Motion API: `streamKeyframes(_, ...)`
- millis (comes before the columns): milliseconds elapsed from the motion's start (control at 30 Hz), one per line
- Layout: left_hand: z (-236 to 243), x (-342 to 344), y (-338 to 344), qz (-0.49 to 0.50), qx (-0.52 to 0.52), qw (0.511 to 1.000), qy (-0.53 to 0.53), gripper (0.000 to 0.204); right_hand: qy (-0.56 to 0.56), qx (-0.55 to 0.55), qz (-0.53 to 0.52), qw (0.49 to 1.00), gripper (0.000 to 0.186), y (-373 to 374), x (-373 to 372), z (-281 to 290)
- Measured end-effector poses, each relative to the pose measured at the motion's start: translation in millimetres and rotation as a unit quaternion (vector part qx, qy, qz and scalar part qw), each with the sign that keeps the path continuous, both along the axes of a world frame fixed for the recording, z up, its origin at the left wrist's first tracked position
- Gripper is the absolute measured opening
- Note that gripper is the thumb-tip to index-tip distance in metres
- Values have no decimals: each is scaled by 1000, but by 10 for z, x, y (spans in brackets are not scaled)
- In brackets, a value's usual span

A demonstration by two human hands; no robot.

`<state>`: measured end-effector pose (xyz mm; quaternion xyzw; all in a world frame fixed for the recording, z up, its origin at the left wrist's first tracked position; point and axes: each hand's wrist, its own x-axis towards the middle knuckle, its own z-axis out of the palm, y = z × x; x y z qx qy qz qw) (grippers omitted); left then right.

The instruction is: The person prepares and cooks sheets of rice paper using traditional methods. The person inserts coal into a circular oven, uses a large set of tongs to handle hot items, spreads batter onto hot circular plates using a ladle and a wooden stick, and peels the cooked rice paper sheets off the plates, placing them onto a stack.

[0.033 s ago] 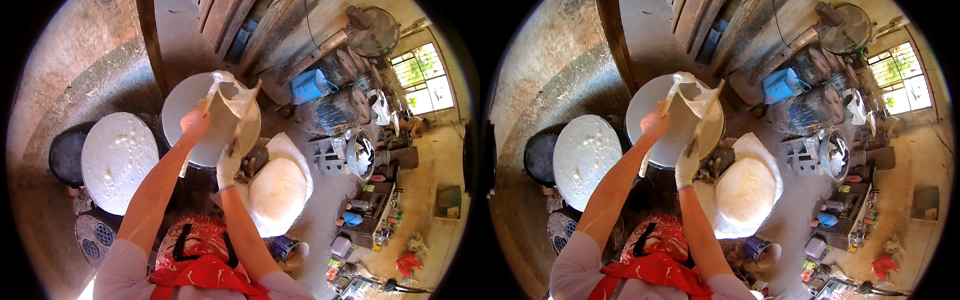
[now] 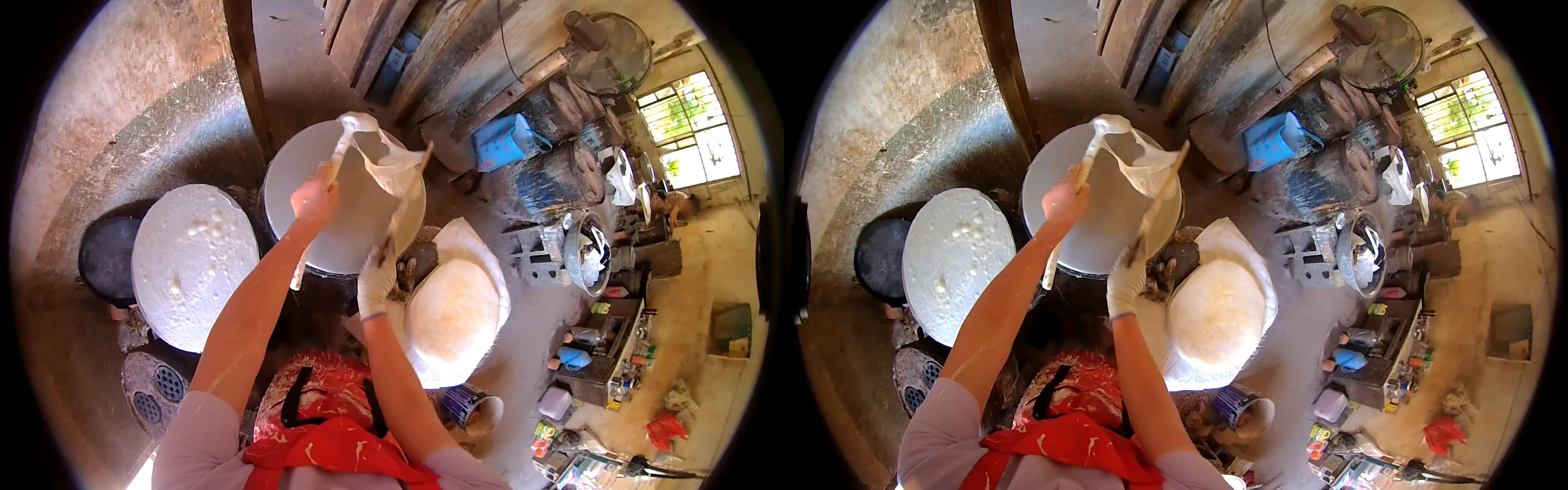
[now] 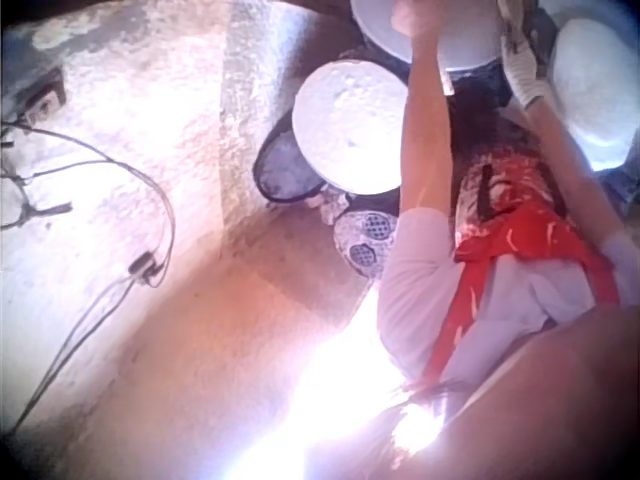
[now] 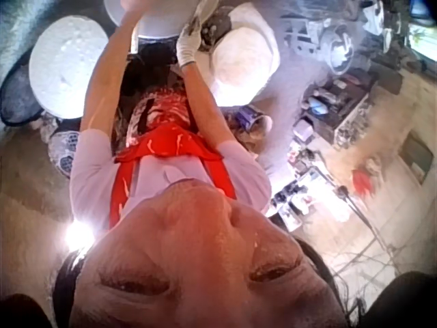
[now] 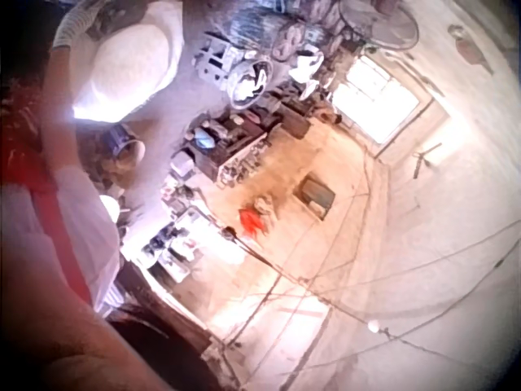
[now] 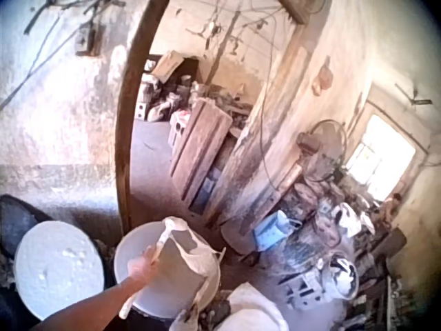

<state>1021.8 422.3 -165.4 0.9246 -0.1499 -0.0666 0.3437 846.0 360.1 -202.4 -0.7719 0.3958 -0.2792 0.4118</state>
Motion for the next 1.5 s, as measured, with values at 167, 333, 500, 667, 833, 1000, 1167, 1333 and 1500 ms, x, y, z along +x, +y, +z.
streamKeyframes(167, 37, 42, 65, 25, 15, 999, 37, 47, 77, 39, 12, 996, 47, 146, -40, 91)
streamKeyframes(333, -49, -103, 94, 22, -8, 999, 44, 47, 117, 0, 44, 992, 46, -24, 504, 67)
streamKeyframes(500, -99, -224, 137, 35, -40, 997, 64, 47, 62, -51, 112, 990, 42, -181, 581, 97)
streamKeyframes(667, 5, -285, 283, 80, -79, 989, 98, 43, 42, -25, 5, 999, 42, -277, -104, 23)
streamKeyframes(833, 38, -380, 259, 104, -85, 986, 99, 42, 141, -7, 100, 985, 43, -72, 144, 36)
streamKeyframes(1000, -32, -512, 268, 126, -93, 984, 87, 41, 42, -93, 152, 983, 45, -177, 336, -83)
streamKeyframes(1167, 16, -584, 336, 172, -96, 976, 97, 42, 51, -27, 45, 997, 45, -1047, -236, -150)
streamKeyframes(1333, 139, -634, 409, 190, -76, 973, 106, 39, 136, 6, 171, 976, 38, -611, 127, 173)
streamKeyframes(1500, -91, -671, 378, 176, -110, 977, 50, 36, 49, -52, 211, 975, 34, -430, 278, -63)
